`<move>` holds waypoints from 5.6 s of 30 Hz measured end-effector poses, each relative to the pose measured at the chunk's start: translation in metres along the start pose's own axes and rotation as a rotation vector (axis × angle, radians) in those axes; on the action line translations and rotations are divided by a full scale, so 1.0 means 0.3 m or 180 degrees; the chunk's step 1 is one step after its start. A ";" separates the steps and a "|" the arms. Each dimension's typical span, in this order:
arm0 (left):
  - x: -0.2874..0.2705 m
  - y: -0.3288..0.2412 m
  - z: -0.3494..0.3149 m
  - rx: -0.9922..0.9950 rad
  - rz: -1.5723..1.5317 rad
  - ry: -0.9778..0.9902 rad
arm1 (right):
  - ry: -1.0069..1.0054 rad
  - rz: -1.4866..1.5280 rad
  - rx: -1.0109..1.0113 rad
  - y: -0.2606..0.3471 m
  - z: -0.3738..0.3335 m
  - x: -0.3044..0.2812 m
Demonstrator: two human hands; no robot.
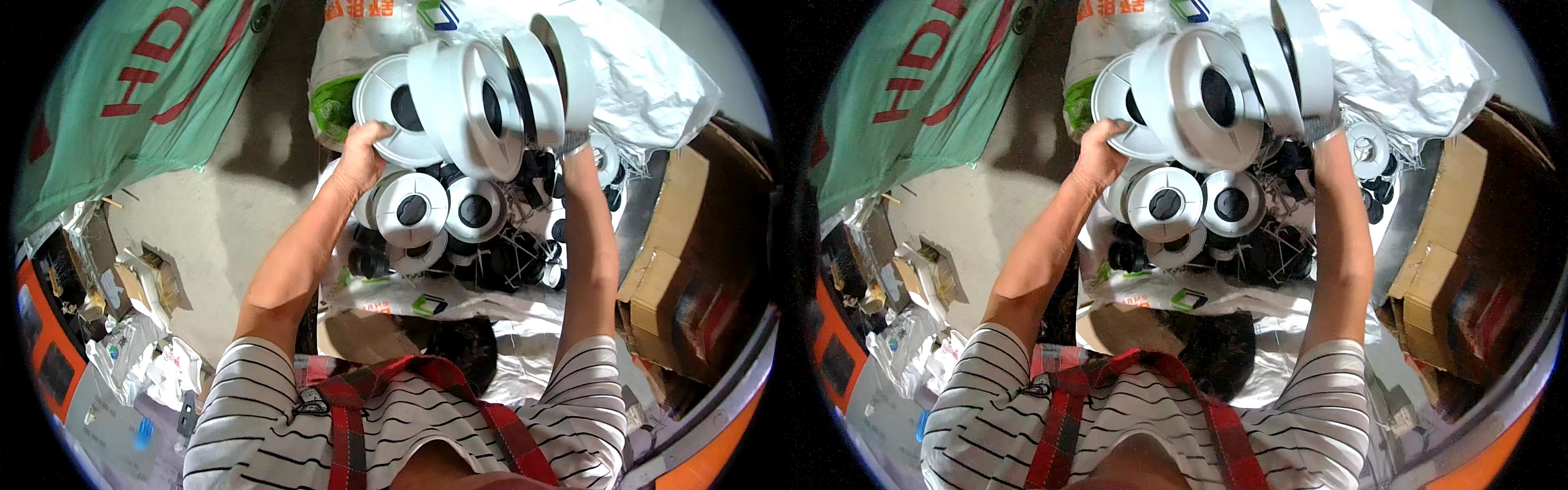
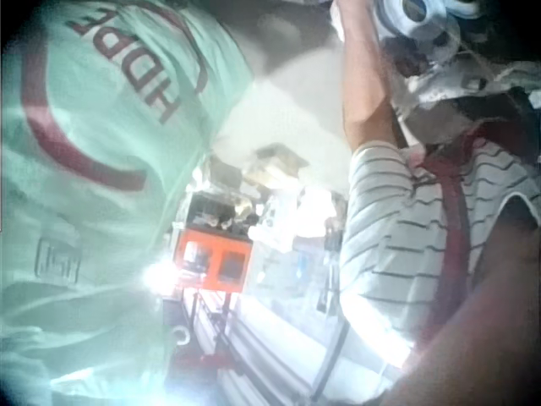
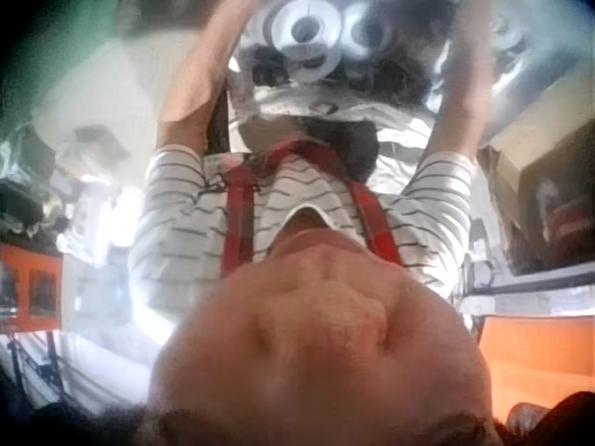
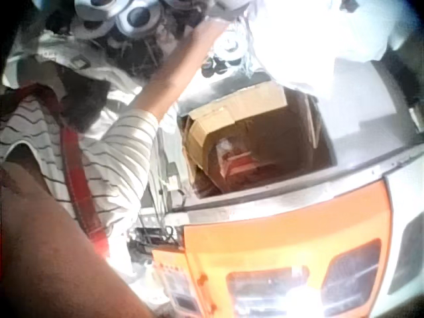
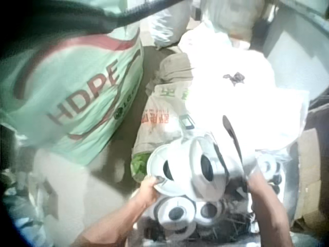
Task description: The person sorts round components and metal frames into large bags.
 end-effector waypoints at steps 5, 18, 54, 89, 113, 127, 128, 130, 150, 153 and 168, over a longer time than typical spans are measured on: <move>0.174 -0.140 -0.241 -0.0099 0.0143 0.0121 | -0.0372 0.0405 0.0227 0.043 -0.421 -0.051; 1.133 -1.347 -1.125 0.1328 0.0732 0.1729 | 0.0870 0.0287 -0.1512 1.388 -1.436 1.024; 0.625 -0.991 -0.696 0.0052 0.2348 0.0117 | -0.0754 -0.1063 0.0357 0.588 -0.892 0.198; -0.058 0.145 0.673 -0.1135 0.2840 -0.0516 | 0.0796 -0.5991 0.0291 -0.320 0.152 -0.073; -0.227 0.168 -0.071 -0.0974 0.4741 0.0275 | 0.0190 -0.5420 -0.0887 -0.756 -0.453 -0.326; -0.275 0.243 -0.187 -0.1398 0.2761 0.0351 | -0.0694 0.3014 0.0480 -1.044 -0.923 -0.470; -0.286 0.258 -0.190 -0.1456 0.2339 0.0171 | -0.0135 0.3180 0.0112 -1.031 -0.910 -0.391; -0.330 0.291 -0.200 -0.1558 0.1495 -0.0192 | -0.0127 0.3425 0.0159 -1.104 -0.850 -0.313; -0.331 0.638 -0.485 -0.2502 0.3130 0.0699 | -0.0287 0.2652 0.0193 -0.881 -0.832 -0.639; -0.412 0.765 -0.473 -0.2674 0.2864 0.0794 | 0.0281 0.2859 0.0414 -0.999 -0.672 -0.557; -0.283 0.691 -0.459 -0.2585 0.3058 0.0587 | 0.0057 0.1233 0.0604 -0.919 -0.382 -0.345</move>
Point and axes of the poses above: each hand's wrist, its own z-axis towards the middle knuckle, its own x-axis out of the palm, y = z × x, the point moved 9 cm from there along z, towards the middle knuckle, and after that the axes turned 2 degrees about x, right-handed, at the moved point
